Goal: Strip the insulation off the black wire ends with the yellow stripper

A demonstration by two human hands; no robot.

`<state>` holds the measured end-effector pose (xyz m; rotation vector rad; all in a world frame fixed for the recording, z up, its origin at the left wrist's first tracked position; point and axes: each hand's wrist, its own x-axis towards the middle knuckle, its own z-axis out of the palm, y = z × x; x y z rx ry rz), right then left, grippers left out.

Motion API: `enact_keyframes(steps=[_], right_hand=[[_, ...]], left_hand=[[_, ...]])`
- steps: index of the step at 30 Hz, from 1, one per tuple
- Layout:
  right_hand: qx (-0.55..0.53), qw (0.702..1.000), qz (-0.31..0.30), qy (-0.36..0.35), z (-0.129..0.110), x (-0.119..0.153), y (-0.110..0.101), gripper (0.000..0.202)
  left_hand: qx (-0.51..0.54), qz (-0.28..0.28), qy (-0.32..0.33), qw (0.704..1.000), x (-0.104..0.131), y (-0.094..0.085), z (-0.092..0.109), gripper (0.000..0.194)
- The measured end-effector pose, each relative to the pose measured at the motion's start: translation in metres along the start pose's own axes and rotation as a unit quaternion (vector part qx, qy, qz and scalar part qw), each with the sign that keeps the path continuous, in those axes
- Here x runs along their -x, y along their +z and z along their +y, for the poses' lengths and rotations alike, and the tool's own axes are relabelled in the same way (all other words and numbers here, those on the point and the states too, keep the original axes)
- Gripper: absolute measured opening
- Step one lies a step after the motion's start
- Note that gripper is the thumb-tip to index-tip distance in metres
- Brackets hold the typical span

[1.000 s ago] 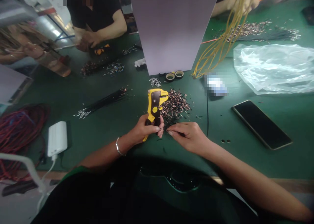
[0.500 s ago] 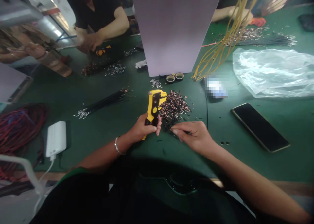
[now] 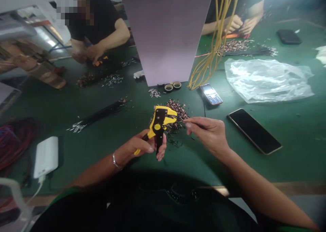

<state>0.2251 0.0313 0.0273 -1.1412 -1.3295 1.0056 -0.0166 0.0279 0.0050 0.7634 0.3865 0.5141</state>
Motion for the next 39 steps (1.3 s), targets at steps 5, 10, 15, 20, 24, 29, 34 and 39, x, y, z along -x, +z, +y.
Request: enact_keyframes(steps=[5,10,15,20,24,29,34,39], right_hand=[[0.005,1.000,0.000,-0.009,-0.0003,-0.0005,-0.0007,0.012],[0.054,0.997,-0.006,-0.049,-0.0006,-0.0005,-0.0005,0.015],[0.114,0.989,-0.017,-0.098,0.0022,0.0007,-0.0009,0.018],[0.130,0.983,-0.020,-0.125,0.0049,0.0015,-0.0004,0.019],[0.129,0.981,-0.025,-0.140,0.0047,0.0015,0.0007,0.019],[0.129,0.982,-0.032,-0.138,0.0034,0.0016,-0.0003,0.019],[0.136,0.982,-0.035,-0.127,0.0030,0.0025,-0.0013,0.020],[0.135,0.984,-0.037,-0.111,0.0031,0.0028,-0.0009,0.020]], left_hand=[[0.020,-0.018,-0.021,0.999,-0.0008,0.0019,0.0028,0.039],[0.035,-0.028,-0.035,0.998,0.0002,0.0012,0.0026,0.038],[0.042,-0.030,-0.042,0.998,0.0023,-0.0010,0.0012,0.041],[0.041,-0.036,-0.047,0.997,0.0010,0.0017,0.0024,0.040],[0.032,-0.032,-0.045,0.998,-0.0001,0.0040,0.0030,0.038],[0.020,-0.030,-0.041,0.999,0.0000,0.0031,0.0024,0.038],[0.023,-0.023,-0.034,0.999,0.0007,0.0015,0.0007,0.037],[0.018,-0.013,-0.022,1.000,0.0014,0.0023,-0.0006,0.033]])
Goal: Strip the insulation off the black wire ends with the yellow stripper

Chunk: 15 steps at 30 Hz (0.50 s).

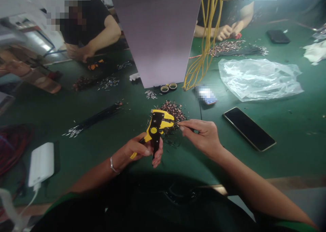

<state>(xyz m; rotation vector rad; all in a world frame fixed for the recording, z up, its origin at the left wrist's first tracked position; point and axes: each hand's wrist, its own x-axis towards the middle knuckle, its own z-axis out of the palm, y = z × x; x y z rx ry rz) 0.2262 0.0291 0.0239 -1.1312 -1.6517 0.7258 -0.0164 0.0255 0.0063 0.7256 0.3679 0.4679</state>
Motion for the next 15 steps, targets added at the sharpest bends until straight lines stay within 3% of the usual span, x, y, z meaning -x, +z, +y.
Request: enact_keyframes(steps=[15], right_hand=[[-0.002,1.000,0.004,0.002,-0.0006,-0.0014,0.0006,0.021]], left_hand=[[0.000,0.019,0.012,1.000,0.0011,0.0021,-0.0009,0.030]])
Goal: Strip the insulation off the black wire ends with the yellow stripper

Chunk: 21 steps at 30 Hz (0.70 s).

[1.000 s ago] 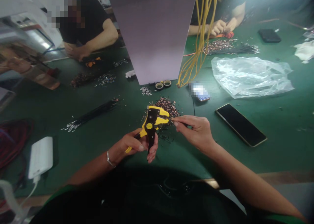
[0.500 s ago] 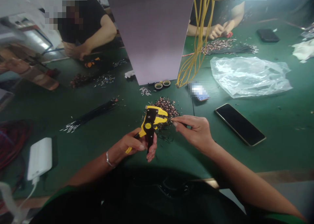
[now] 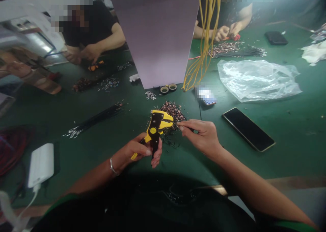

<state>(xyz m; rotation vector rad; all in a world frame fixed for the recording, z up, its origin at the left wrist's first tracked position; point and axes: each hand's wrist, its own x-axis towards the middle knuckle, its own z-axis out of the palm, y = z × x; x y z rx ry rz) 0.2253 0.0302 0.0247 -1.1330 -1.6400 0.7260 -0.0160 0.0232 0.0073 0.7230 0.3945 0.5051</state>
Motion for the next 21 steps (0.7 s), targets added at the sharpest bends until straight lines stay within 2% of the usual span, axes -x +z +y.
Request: enact_keyframes(steps=[11,21], right_hand=[[0.001,1.000,-0.001,-0.001,0.0021,-0.0001,0.0012,0.021],[0.021,1.000,0.003,-0.009,0.0050,-0.0001,0.0000,0.021]], left_hand=[[-0.008,0.026,0.012,1.000,-0.0003,0.0003,-0.0009,0.020],[-0.001,0.019,-0.003,1.000,0.0002,0.0013,0.0005,0.025]])
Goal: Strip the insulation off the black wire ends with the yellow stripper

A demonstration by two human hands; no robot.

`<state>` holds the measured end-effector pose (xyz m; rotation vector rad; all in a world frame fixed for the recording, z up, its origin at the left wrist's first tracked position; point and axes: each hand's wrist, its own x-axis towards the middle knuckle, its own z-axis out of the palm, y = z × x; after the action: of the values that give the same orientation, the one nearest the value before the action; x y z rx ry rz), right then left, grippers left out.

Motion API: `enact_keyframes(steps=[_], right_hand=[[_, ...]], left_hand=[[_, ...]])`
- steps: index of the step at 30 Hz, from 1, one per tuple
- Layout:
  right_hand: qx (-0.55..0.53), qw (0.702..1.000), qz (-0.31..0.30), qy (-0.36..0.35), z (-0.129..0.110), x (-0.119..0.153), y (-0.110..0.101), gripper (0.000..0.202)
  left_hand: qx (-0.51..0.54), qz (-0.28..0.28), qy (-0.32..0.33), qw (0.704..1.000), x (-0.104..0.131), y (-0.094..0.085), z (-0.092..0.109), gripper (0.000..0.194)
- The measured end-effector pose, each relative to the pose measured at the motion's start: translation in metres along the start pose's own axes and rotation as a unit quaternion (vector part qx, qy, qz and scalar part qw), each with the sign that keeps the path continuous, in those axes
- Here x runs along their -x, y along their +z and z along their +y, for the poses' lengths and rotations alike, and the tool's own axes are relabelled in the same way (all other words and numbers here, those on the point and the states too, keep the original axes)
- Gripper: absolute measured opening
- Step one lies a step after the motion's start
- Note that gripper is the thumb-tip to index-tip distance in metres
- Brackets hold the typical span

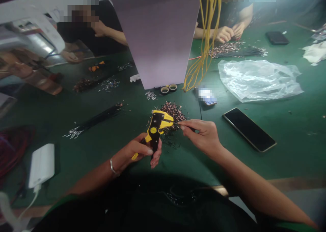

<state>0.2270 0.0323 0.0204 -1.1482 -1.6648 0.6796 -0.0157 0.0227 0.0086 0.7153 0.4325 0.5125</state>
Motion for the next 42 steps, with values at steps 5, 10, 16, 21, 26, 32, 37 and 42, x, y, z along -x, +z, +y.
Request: enact_keyframes(steps=[5,10,16,21,26,32,37,42], right_hand=[[-0.001,1.000,-0.007,0.006,-0.0003,-0.0006,-0.0003,0.022],[-0.005,1.000,-0.011,0.011,0.0000,-0.0010,0.0005,0.022],[-0.012,1.000,-0.008,0.007,0.0008,-0.0003,0.0009,0.022],[-0.013,1.000,-0.010,0.006,0.0005,0.0000,0.0004,0.022],[-0.020,1.000,-0.008,-0.007,-0.0001,-0.0003,0.0005,0.022],[-0.008,1.000,-0.012,-0.008,0.0024,-0.0001,0.0005,0.022],[-0.011,1.000,-0.008,-0.010,0.0052,0.0006,0.0014,0.021],[-0.007,1.000,-0.006,-0.009,0.0057,0.0003,0.0014,0.021]], left_hand=[[0.005,-0.012,-0.006,1.000,-0.0009,-0.0018,0.0004,0.027],[0.007,-0.015,-0.006,1.000,-0.0005,-0.0026,0.0009,0.030],[0.002,-0.025,-0.011,1.000,-0.0009,-0.0039,0.0007,0.031],[-0.003,-0.019,-0.004,1.000,-0.0012,-0.0036,0.0005,0.031],[-0.006,-0.019,-0.001,1.000,-0.0007,-0.0022,-0.0002,0.028],[-0.004,0.000,0.003,1.000,-0.0002,-0.0006,-0.0006,0.027],[-0.001,0.004,-0.001,1.000,-0.0004,0.0009,0.0002,0.024],[-0.004,0.014,0.005,1.000,-0.0001,0.0012,-0.0018,0.022]])
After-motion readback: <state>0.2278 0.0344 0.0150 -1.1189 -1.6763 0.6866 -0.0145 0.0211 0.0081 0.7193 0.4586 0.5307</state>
